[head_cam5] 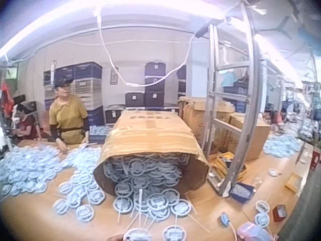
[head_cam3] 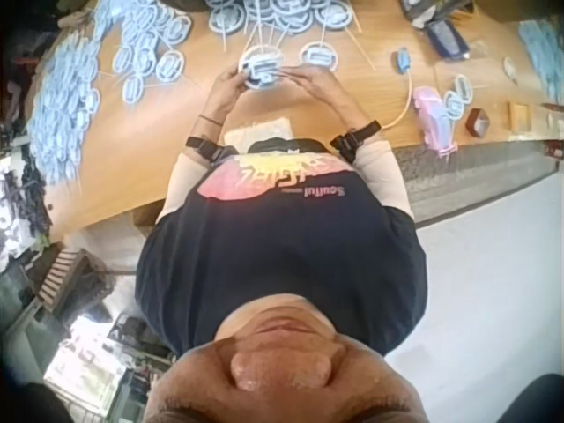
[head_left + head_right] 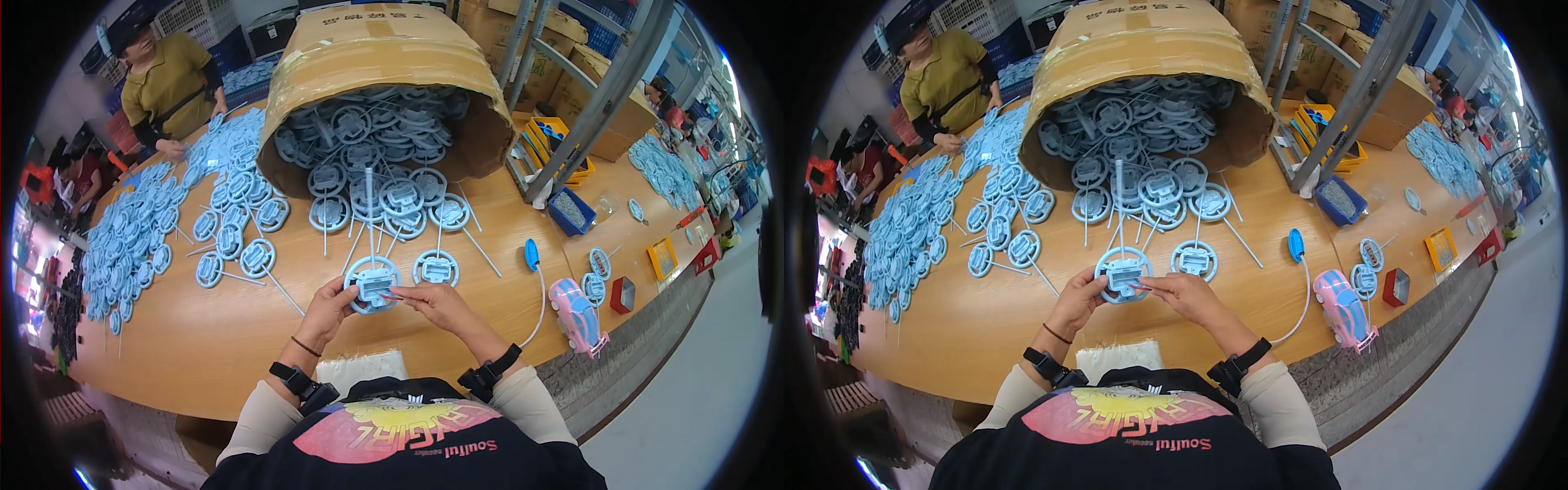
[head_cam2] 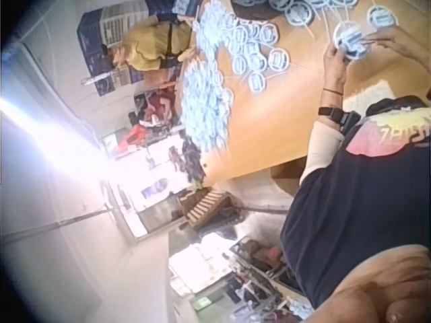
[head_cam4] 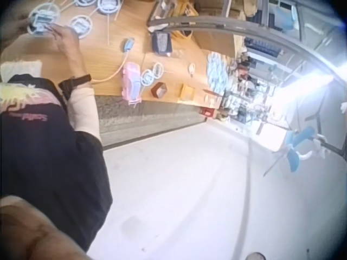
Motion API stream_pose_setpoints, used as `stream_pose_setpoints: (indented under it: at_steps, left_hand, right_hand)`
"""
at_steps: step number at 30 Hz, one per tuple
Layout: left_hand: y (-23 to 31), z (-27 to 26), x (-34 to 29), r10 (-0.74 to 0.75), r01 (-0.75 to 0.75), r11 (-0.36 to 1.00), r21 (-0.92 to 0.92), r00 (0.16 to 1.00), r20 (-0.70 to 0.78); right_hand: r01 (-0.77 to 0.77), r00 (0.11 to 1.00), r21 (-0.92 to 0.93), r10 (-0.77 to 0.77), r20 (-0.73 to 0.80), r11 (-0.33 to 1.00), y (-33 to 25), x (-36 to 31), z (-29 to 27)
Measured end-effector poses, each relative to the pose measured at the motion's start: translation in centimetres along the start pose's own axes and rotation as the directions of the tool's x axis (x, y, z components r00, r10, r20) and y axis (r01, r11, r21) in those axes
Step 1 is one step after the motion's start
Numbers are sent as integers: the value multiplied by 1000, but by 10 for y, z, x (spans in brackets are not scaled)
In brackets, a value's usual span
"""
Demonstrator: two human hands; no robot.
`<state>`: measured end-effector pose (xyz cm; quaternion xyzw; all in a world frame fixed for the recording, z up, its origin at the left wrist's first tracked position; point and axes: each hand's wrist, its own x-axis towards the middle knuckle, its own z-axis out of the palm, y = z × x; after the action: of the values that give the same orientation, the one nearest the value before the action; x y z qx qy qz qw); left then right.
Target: The person repeatedly picks up light blue plastic circular components from a large cardboard box and inserts a small red and blue rectangular piece into the center of each component. The person handles the items one at a time, placing the assembled units onto a wooden table. A coworker is visible in the background performing a similar task.
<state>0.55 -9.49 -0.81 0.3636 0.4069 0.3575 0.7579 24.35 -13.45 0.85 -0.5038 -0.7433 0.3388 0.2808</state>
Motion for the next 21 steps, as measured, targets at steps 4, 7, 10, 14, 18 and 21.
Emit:
stream_pose_setpoints:
  at_steps: [4, 7, 10, 14, 18, 21]
  left_hand:
    - [7, 6, -14, 38, -37, 999, -25, 998, 45]
    - [10, 10, -19, 35, -33, 999, -41, 999, 37]
    - [10, 15, -20, 38, -35, 997, -70, 999, 34]
    - [5, 21, -22, 89, -85, 992, -92, 995, 40]
    - [-4, 18, -21, 90, -83, 990, -113, 994, 59]
    - [-1, 22, -22, 65, -57, 993, -103, 995, 79]
  right_hand:
    - [110, 994, -93, -111, -4, 990, -16, -3, -4]
    - [211, 977, -89, -214, -18, 973, -25, -6, -7]
    - [222, 973, -130, -229, -37, 966, -35, -10, -9]
    - [140, 986, -220, -156, -57, 965, -35, -15, -7]
    - [173, 980, -180, -187, -64, 968, -36, -15, -4]
    - [198, 976, -145, -209, -67, 970, -40, -20, -11]
